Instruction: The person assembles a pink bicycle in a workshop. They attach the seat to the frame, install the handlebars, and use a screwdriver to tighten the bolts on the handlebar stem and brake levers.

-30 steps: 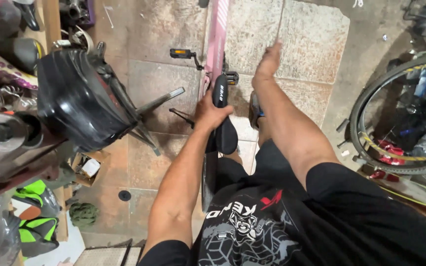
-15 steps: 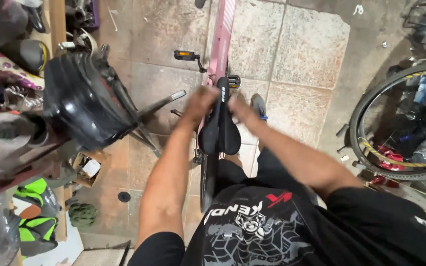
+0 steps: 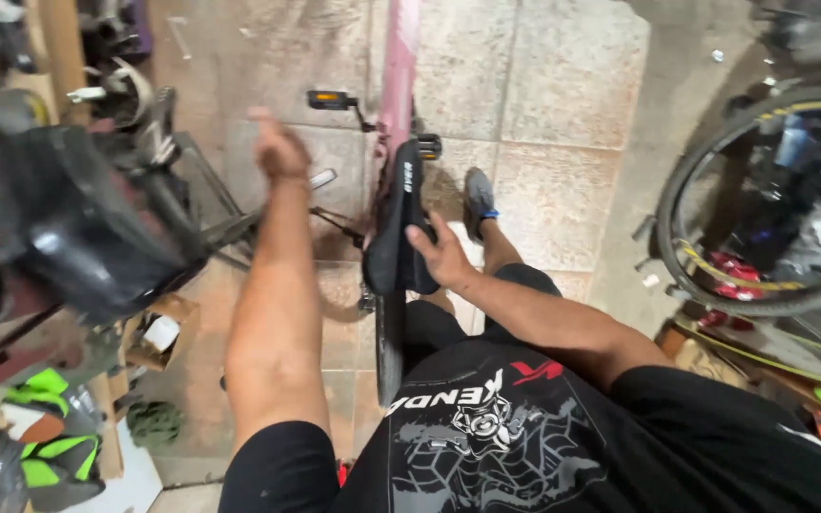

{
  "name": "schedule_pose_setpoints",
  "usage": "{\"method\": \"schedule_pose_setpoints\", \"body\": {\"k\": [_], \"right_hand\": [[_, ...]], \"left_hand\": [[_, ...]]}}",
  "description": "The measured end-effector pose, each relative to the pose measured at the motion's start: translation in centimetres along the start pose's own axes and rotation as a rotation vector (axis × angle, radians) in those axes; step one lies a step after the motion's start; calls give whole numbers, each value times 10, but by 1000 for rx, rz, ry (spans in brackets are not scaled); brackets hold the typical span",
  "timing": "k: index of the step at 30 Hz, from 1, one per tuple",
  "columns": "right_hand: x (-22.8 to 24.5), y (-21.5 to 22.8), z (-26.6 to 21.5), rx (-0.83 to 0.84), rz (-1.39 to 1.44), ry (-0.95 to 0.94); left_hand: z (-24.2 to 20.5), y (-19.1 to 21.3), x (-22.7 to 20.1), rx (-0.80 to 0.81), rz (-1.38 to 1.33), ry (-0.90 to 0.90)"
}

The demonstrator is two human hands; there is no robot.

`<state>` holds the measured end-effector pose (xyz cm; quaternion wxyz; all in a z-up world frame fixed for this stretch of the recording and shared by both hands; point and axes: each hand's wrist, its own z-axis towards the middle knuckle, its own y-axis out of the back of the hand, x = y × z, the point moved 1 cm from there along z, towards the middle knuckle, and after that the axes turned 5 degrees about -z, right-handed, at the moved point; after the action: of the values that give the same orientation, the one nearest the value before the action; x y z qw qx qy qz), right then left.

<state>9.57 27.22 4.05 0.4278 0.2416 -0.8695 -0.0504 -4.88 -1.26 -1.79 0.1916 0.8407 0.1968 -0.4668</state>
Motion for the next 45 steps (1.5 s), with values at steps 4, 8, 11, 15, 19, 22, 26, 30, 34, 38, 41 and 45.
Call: {"method": "schedule_pose_setpoints", "body": {"k": [4, 8, 11, 15, 19, 22, 26, 30, 34, 38, 41, 45], "right_hand": [[28, -6, -12, 1, -9, 22], [31, 0, -25, 14, 42, 60], [27, 7, -15, 31, 83, 30], [33, 11, -18, 75, 74, 21], [47, 11, -19, 69, 22, 80], [40, 17, -15, 123, -13, 30], [85, 46, -23, 257, -91, -86], [70, 94, 60, -143, 466, -246], [-51, 123, 191, -565, 897, -325], [15, 44, 230, -440, 864, -269], [80, 31, 197, -495, 722, -154], [74, 81, 164, -559, 739, -233]], "left_hand": [[39, -130, 212, -233, 1262, -895], [-48, -73, 27, -58, 14, -152], [22, -25, 62, -337, 618, -639], [-7, 11, -18, -278, -87, 44], [-2, 12, 29, -310, 82, -158], [-100, -57, 76, 168, 249, -29], [-89, -46, 59, -27, 104, -10], [-147, -25, -27, 238, 393, 180], [-182, -24, -37, 407, 548, 333], [-174, -27, -17, 418, 590, 393], [-173, -24, -4, 395, 521, 314], [-175, -28, -15, 329, 512, 256]]}}
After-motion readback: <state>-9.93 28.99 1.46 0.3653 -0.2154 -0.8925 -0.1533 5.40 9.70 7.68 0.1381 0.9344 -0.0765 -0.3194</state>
